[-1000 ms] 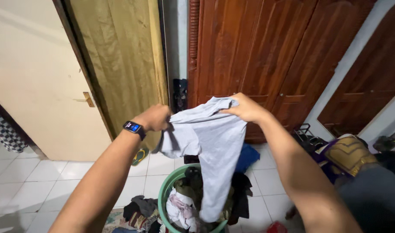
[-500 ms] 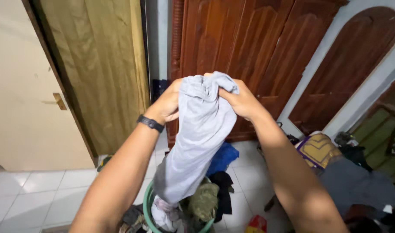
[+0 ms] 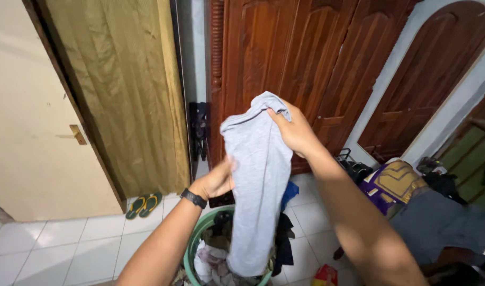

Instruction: The person picks up several clothing items from a laundry basket, folds them by hand, and places them onto a shelf in a closet.

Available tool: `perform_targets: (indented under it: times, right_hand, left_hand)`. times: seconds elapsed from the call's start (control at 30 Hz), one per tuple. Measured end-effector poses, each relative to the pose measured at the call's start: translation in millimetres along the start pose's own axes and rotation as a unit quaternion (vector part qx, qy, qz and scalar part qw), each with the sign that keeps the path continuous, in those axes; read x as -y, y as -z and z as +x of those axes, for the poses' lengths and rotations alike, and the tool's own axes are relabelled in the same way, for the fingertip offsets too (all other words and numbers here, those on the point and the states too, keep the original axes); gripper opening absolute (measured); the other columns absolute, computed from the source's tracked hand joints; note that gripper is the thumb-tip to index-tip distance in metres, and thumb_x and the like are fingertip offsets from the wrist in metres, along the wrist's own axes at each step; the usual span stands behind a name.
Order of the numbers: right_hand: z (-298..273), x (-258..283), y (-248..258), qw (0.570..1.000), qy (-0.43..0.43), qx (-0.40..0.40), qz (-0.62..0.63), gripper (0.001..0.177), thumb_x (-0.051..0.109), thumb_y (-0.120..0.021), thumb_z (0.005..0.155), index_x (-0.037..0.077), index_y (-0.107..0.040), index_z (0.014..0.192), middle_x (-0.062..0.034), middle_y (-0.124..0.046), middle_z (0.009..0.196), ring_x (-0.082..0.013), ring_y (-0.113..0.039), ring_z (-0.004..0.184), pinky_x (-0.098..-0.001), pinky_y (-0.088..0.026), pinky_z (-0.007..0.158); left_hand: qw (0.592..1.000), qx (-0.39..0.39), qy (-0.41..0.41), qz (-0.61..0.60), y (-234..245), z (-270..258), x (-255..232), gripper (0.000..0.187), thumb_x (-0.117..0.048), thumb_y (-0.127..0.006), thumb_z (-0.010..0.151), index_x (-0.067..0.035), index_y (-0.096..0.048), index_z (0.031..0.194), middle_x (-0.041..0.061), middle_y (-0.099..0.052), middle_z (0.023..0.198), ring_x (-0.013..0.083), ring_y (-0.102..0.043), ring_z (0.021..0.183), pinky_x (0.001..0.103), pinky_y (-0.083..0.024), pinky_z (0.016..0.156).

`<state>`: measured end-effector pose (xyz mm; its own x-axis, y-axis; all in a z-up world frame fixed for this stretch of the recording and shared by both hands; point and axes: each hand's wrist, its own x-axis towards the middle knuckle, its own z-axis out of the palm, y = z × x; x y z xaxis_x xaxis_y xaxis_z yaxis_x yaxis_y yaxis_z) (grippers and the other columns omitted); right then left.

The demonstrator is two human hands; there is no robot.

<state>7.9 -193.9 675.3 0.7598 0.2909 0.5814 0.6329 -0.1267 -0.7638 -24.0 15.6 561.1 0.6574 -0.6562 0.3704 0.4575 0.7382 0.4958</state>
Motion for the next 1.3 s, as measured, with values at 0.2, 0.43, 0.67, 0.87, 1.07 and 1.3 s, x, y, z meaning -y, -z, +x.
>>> perform_targets:
  times: [0.2,0.43,0.67,0.87,1.07,1.3]
  right_hand:
    - [18,4,55,0.988,-0.116,0.051,-0.093,0.036,0.026,-0.061,0.103,-0.004,-0.071,0.121,-0.0132,-0.075,0.112,-0.0176,-0.064,0.102,-0.0320,-0.053,0.090]
    - [-24,-55,47,0.944,-0.117,0.292,-0.097,0.071,0.046,-0.072,0.090,0.004,-0.052,0.143,-0.0130,-0.063,0.141,-0.0241,-0.066,0.125,-0.0330,-0.052,0.103]
    - [-78,-114,-26,0.886,-0.180,0.428,0.012,0.056,0.018,-0.075,0.090,-0.002,-0.058,0.139,-0.0141,-0.069,0.126,-0.0199,-0.064,0.113,-0.0360,-0.053,0.097]
    - [-52,-137,-39,0.873,-0.212,0.434,0.067,0.044,0.021,-0.065,0.099,0.000,-0.061,0.137,-0.0124,-0.071,0.127,-0.0185,-0.066,0.113,-0.0337,-0.054,0.098]
    - [-36,-151,-26,0.867,-0.328,0.356,0.121,0.044,0.027,-0.059,0.100,-0.001,-0.061,0.133,-0.0148,-0.070,0.129,-0.0210,-0.067,0.114,-0.0360,-0.054,0.097]
    - [-39,-175,-45,0.866,-0.400,0.185,0.235,0.042,0.026,-0.056,0.101,-0.008,-0.066,0.123,-0.0199,-0.073,0.118,-0.0289,-0.072,0.103,-0.0421,-0.058,0.091]
  left_hand:
    - [0.918,-0.038,0.063,0.390,28,15,-13,0.075,-0.012,-0.076,0.087,-0.006,-0.040,0.153,0.006,-0.059,0.143,0.0134,-0.060,0.128,0.030,-0.050,0.107]
    - [0.935,-0.133,0.144,0.294,64,33,-9,0.022,-0.011,-0.073,0.100,-0.004,-0.063,0.118,-0.001,-0.068,0.095,0.0004,-0.062,0.064,0.016,-0.045,0.050]
    - [0.763,-0.213,0.226,0.567,65,9,-33,0.036,-0.032,-0.071,0.103,0.004,-0.073,0.107,0.010,-0.053,0.081,0.0211,-0.041,0.063,0.031,-0.028,0.052]
    - [0.733,-0.191,0.165,0.631,65,-16,-40,0.045,-0.038,-0.076,0.091,-0.002,-0.077,0.119,0.002,-0.074,0.097,0.0066,-0.059,0.077,0.028,-0.046,0.063]
    - [0.644,-0.309,0.074,0.696,101,-33,-33,0.027,-0.018,-0.081,0.084,-0.002,-0.072,0.104,0.010,-0.068,0.087,0.0208,-0.058,0.067,0.045,-0.048,0.061]
    - [0.770,-0.413,0.189,0.448,199,-39,52,0.066,-0.056,-0.036,0.100,0.000,-0.069,0.112,0.018,-0.076,0.093,0.0316,-0.061,0.066,0.044,-0.047,0.057]
